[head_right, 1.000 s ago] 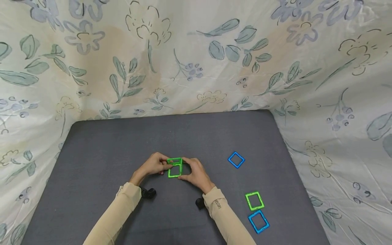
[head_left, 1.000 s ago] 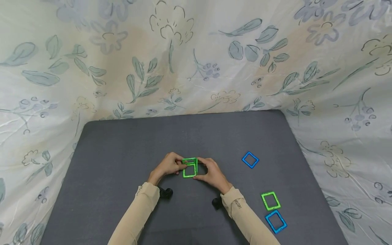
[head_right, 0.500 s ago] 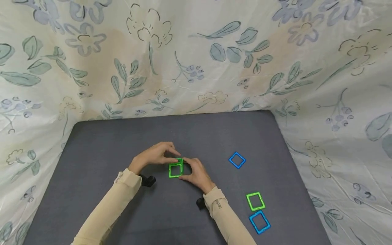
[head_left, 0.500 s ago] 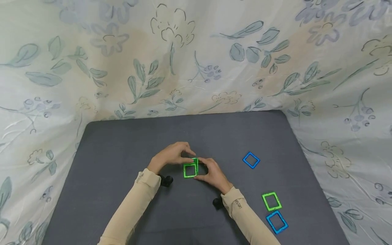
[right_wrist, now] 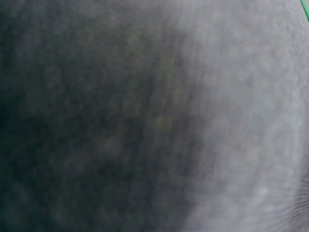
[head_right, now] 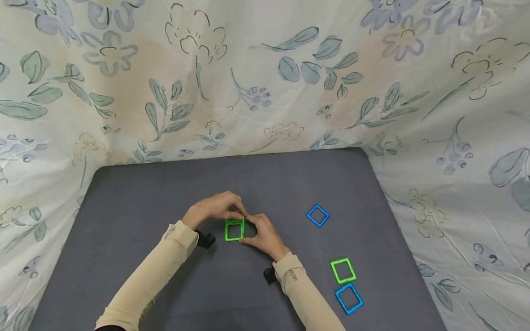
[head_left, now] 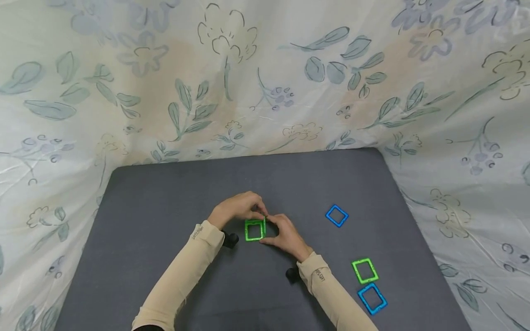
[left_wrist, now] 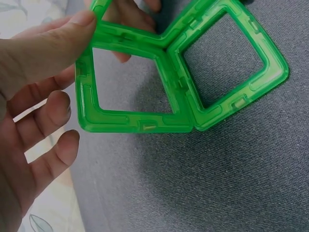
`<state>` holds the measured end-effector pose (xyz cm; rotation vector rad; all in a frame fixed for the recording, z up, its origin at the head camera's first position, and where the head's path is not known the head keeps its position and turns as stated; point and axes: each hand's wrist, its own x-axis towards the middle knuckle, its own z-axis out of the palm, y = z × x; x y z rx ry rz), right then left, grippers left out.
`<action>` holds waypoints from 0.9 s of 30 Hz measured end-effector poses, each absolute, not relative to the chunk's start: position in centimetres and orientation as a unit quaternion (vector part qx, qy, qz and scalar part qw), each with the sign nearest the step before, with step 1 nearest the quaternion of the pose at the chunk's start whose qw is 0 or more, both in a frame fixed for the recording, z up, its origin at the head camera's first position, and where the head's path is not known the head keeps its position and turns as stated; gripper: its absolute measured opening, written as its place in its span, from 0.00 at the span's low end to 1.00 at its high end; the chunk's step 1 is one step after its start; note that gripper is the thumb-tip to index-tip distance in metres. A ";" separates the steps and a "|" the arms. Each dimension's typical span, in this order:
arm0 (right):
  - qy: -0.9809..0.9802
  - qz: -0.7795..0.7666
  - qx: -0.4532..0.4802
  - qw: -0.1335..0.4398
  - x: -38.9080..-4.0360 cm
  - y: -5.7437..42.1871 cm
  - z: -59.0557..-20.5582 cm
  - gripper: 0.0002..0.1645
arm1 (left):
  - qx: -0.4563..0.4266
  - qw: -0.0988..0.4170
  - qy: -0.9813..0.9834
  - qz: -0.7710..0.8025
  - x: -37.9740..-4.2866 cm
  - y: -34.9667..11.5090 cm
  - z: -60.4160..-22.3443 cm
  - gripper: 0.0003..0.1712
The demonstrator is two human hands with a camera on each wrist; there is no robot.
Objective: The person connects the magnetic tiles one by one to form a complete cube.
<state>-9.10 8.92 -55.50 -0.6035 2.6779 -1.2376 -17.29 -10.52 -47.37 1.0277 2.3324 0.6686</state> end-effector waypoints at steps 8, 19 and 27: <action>0.887 -0.403 -0.217 0.067 -9.0 9.0 -55.5 0.40 | 0.377 0.271 0.853 0.237 -17.4 -10.4 -46.9 0.10; 0.894 -0.389 -0.217 0.056 -8.4 11.5 -53.3 0.50 | 0.374 0.232 0.865 0.243 -17.1 -11.8 -47.8 0.05; 0.903 -0.374 -0.213 -0.003 -7.2 15.2 -52.0 0.45 | 0.334 0.179 0.879 0.289 -15.6 -13.5 -48.5 0.06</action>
